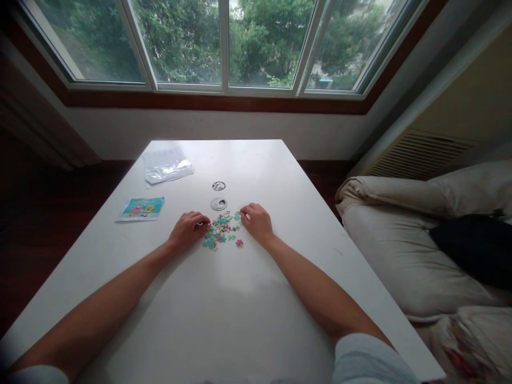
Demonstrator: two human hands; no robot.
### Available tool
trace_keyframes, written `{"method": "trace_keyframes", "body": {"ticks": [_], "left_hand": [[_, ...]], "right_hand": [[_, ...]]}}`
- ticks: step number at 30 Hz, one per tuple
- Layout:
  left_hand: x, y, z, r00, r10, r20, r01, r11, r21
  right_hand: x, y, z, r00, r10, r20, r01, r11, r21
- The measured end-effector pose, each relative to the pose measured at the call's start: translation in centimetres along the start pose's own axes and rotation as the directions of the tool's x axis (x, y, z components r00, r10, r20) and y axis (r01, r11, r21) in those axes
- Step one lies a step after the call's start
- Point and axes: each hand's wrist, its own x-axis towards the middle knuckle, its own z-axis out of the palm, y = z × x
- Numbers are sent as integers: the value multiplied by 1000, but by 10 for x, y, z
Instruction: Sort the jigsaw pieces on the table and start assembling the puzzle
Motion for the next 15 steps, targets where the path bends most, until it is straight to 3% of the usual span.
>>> {"method": "trace_keyframes", "body": {"ticks": [7,15], "left_hand": [[0,1,-1,997,-52,-53,51,999,-13],[-1,1,-3,992,-87,-91,89,996,17]], "right_hand": [[-1,-2,-3,999,-23,30,27,988,-150],[-1,0,0,996,-37,78,50,983,-177]]}}
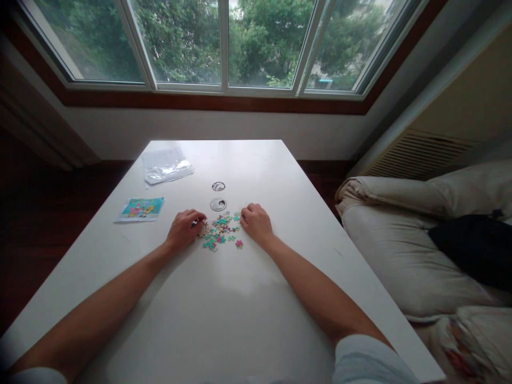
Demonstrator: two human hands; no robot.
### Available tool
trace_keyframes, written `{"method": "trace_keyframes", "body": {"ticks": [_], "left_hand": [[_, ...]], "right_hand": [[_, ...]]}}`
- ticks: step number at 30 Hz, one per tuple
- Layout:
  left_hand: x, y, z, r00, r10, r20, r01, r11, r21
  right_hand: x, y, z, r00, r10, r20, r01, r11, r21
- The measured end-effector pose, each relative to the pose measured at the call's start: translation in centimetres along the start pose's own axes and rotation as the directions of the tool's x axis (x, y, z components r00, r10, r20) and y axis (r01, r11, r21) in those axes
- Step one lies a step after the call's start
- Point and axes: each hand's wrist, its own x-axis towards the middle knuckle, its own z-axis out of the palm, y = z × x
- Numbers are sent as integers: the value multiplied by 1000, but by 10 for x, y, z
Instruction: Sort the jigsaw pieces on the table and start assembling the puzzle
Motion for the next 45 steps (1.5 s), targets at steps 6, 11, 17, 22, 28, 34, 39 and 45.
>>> {"method": "trace_keyframes", "body": {"ticks": [6,11,17,22,28,34,39,45], "left_hand": [[0,-4,3,1000,-17,-13,17,1000,-11],[2,-6,4,996,-80,-48,79,996,-32],[4,-13,0,979,-191,-77,191,982,-10],[5,-21,-2,961,-250,-118,253,967,7],[4,-17,-2,987,-129,-90,134,990,49],[3,-10,-4,984,134,117,-138,990,31],[3,-8,-4,970,182,161,-195,978,68],[4,-7,-3,973,167,159,-178,982,61]], "right_hand": [[-2,-5,-2,1000,-27,-6,27,997,70],[-5,-14,-4,983,-183,32,175,970,169],[-4,-13,1,960,-278,-2,272,937,220],[-3,-11,1,962,-272,-11,267,937,225],[-3,-12,1,959,-284,-6,277,932,235],[-3,-11,3,961,-276,5,266,933,243],[-4,-13,3,966,-258,20,245,937,248],[-4,-19,8,971,-234,51,220,957,191]]}}
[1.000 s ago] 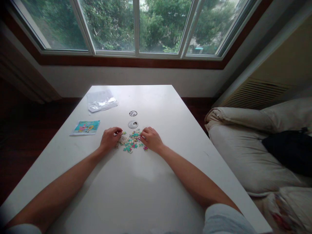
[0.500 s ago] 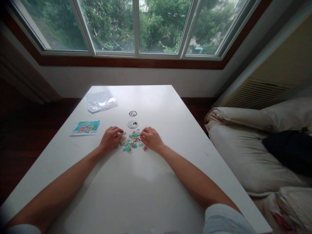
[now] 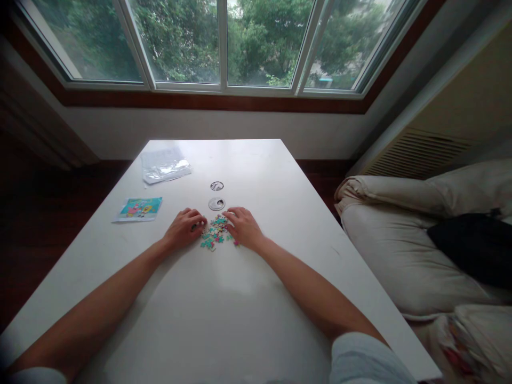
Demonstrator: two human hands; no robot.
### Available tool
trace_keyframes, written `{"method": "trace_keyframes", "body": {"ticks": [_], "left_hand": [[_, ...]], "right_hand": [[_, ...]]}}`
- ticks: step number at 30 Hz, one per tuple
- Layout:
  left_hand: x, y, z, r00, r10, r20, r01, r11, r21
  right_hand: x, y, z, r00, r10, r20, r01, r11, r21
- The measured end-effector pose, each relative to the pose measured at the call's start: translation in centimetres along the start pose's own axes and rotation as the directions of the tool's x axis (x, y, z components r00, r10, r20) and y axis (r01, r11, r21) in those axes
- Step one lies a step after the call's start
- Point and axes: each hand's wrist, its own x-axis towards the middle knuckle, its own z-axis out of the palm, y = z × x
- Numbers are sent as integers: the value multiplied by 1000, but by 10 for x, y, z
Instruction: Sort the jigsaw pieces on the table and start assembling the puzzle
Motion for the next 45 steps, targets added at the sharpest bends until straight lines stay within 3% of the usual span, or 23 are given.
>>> {"method": "trace_keyframes", "body": {"ticks": [8,16,23,33,38,45], "left_hand": [[2,0,9,994,-89,-70,89,996,-7],[2,4,6,993,-97,-62,94,994,-56],[1,4,6,995,-86,-56,83,995,-52],[1,5,6,995,-84,-54,82,996,-45],[0,7,5,995,-75,-59,72,996,-48],[-1,15,3,1000,1,-28,-3,996,-86]], "right_hand": [[3,4,5,1000,-6,-19,6,1000,-30],[4,5,1,995,-65,-76,69,996,49],[4,8,1,988,32,-149,-9,989,151],[4,7,-1,992,-9,-124,37,974,222],[3,10,-2,981,100,-164,-58,968,244],[4,28,5,923,325,-206,-226,892,391]]}}
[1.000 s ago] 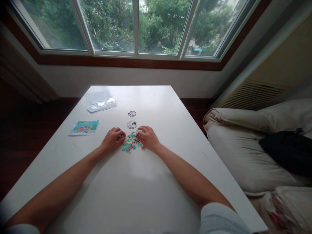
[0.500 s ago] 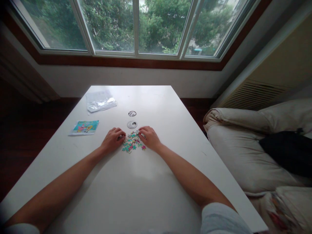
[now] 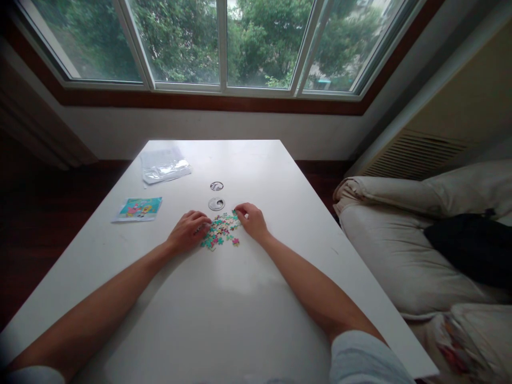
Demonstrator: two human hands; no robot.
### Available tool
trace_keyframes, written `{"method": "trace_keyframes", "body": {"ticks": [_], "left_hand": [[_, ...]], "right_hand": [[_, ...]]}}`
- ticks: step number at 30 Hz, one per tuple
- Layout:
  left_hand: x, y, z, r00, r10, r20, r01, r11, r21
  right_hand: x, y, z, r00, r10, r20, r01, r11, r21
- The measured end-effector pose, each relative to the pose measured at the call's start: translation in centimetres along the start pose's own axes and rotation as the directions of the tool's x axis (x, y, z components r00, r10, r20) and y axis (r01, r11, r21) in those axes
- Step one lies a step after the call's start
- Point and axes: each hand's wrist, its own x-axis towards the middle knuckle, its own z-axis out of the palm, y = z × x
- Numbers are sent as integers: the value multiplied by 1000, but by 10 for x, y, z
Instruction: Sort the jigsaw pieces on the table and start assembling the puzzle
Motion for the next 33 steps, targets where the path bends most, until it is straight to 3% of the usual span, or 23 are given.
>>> {"method": "trace_keyframes", "body": {"ticks": [12,21,27,33], "left_hand": [[-1,7,-2,986,146,82,-146,989,-1],[-3,3,1,978,175,112,-175,985,-8],[-3,4,2,979,168,111,-169,986,-4],[-2,5,2,981,169,94,-171,985,13]], "right_hand": [[8,24,-6,979,169,-113,-174,984,-31],[11,41,-14,967,173,-189,-217,944,-248],[11,40,-17,979,122,-165,-181,893,-412],[4,17,-10,1000,-26,-12,19,901,-433]]}}
